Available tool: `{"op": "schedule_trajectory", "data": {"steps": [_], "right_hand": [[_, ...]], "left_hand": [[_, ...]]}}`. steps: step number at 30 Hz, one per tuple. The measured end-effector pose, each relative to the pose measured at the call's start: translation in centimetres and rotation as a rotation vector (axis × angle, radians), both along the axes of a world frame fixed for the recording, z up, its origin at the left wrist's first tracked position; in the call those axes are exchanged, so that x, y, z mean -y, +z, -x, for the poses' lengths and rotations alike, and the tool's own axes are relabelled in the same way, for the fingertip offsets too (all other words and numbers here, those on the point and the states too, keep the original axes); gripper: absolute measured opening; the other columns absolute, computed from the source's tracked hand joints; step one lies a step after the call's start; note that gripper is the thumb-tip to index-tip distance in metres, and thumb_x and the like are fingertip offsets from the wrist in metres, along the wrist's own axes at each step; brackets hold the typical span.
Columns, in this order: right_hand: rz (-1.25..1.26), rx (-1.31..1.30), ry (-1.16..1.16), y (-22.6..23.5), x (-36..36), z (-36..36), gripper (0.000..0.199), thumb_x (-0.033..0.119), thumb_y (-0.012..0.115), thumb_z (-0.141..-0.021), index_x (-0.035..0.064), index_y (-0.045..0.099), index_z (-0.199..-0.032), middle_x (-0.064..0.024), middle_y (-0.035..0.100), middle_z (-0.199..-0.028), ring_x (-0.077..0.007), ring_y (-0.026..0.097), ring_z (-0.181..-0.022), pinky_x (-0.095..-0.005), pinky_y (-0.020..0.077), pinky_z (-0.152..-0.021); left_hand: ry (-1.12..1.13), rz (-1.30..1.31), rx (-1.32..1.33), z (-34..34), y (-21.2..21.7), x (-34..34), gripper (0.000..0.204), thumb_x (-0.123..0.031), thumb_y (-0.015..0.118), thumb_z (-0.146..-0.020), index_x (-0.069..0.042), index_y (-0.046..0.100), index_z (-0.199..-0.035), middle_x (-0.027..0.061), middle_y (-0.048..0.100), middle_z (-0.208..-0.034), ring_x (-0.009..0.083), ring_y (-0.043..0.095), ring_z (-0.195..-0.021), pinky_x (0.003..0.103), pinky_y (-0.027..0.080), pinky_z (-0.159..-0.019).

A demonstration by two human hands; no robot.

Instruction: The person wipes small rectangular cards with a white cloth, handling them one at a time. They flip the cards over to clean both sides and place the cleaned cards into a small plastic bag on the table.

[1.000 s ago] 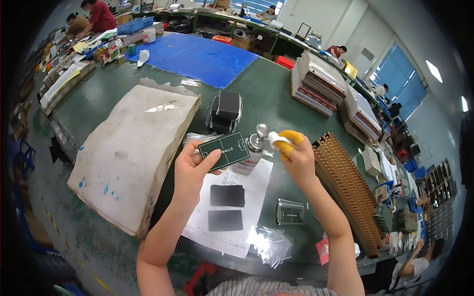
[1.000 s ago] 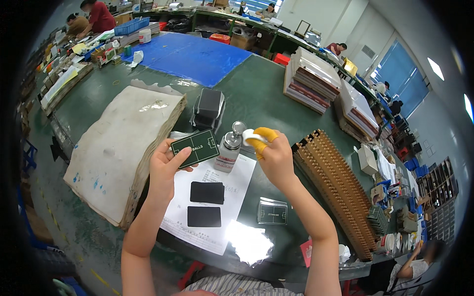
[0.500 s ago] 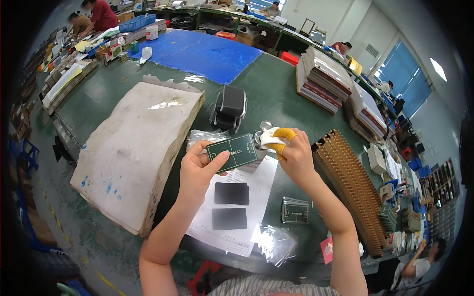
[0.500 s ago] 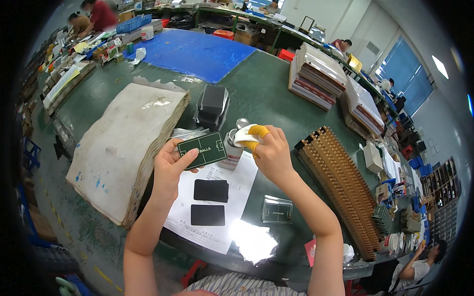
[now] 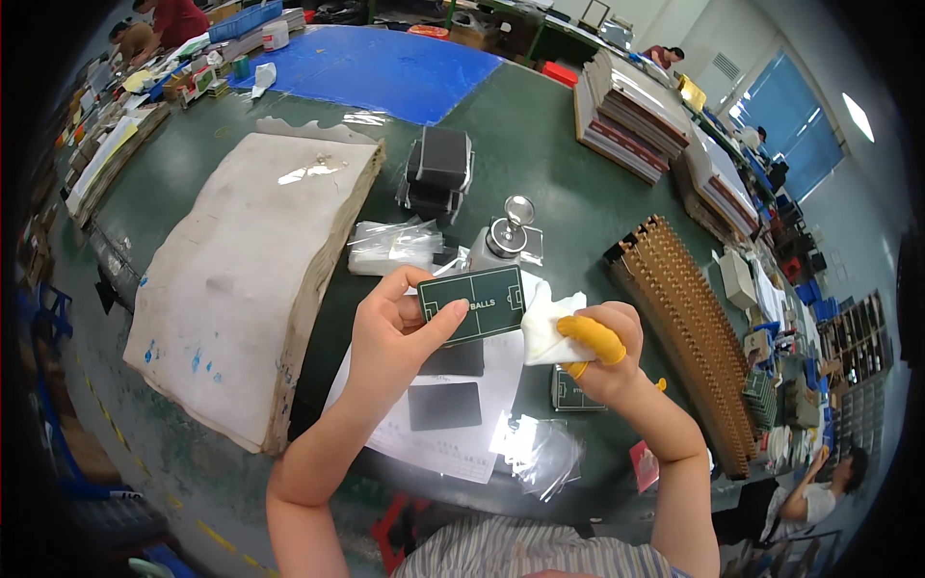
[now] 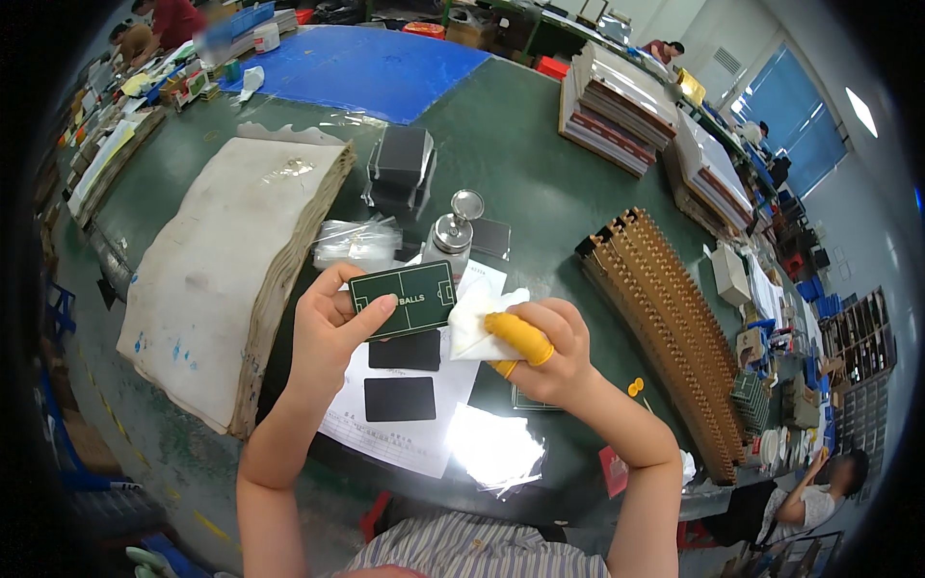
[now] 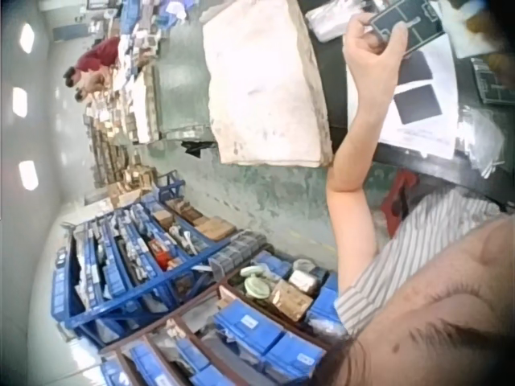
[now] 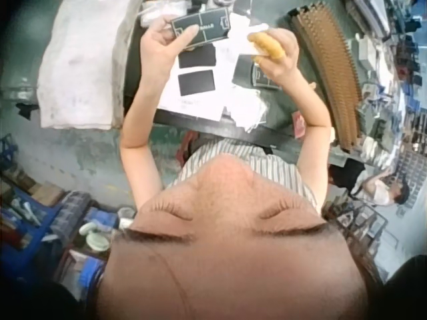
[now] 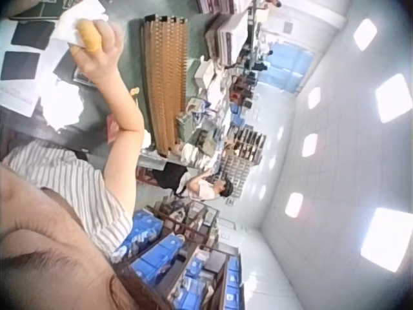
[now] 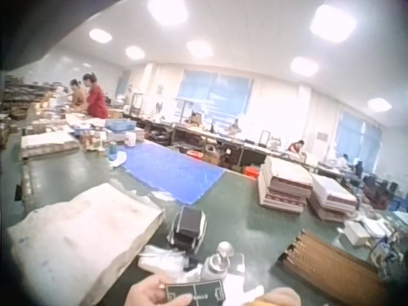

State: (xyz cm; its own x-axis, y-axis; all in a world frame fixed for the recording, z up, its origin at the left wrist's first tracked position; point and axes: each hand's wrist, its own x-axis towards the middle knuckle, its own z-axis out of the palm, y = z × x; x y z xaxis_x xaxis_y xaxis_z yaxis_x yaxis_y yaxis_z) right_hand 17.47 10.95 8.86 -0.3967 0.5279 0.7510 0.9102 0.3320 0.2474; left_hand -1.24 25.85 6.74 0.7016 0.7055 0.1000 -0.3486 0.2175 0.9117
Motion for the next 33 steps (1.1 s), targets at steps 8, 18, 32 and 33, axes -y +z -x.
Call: {"op": "schedule_trajectory", "data": {"steps": [8,18,32,33], "right_hand": [[-0.022,0.140,0.033,-0.5,-0.2,0.3,0.016,0.017,0.068,-0.060,0.0118,0.057,-0.070,-0.0056,0.063,-0.098,-0.0226,0.057,-0.091,-0.0329,0.0473,-0.064],[-0.044,0.056,-0.035,-0.7,2.7,-1.9,0.029,0.022,0.066,-0.059,0.0089,0.066,-0.085,-0.0089,0.059,-0.100,-0.0222,0.051,-0.074,-0.0308,0.0436,-0.061],[-0.052,0.102,-0.043,-1.0,2.6,-0.3,0.035,0.024,0.066,-0.063,0.0085,0.067,-0.094,-0.0081,0.059,-0.102,-0.0161,0.047,-0.071,-0.0258,0.0389,-0.065],[-0.024,0.118,-0.074,-1.0,2.9,-0.1,0.032,0.026,0.065,-0.066,0.0120,0.066,-0.095,-0.0046,0.060,-0.103,-0.0124,0.044,-0.071,-0.0239,0.0323,-0.067]], "left_hand": [[-0.082,0.014,0.001,0.2,0.1,0.7,0.019,-0.004,0.065,-0.084,-0.002,0.049,-0.094,0.0094,0.067,-0.084,0.0073,0.063,-0.073,0.019,0.049,-0.062],[-0.087,0.013,0.067,0.3,-0.1,0.7,0.019,-0.004,0.066,-0.083,-0.004,0.050,-0.092,0.0078,0.067,-0.082,0.0073,0.063,-0.072,0.018,0.048,-0.061],[-0.067,-0.041,0.007,0.0,-0.3,1.1,0.018,-0.004,0.065,-0.084,-0.002,0.048,-0.091,0.0108,0.067,-0.082,0.0096,0.064,-0.073,0.020,0.051,-0.062],[-0.084,-0.022,-0.001,-0.2,-0.3,1.1,0.018,-0.004,0.065,-0.084,-0.002,0.048,-0.091,0.0109,0.067,-0.083,0.0096,0.064,-0.073,0.020,0.051,-0.062]]}}
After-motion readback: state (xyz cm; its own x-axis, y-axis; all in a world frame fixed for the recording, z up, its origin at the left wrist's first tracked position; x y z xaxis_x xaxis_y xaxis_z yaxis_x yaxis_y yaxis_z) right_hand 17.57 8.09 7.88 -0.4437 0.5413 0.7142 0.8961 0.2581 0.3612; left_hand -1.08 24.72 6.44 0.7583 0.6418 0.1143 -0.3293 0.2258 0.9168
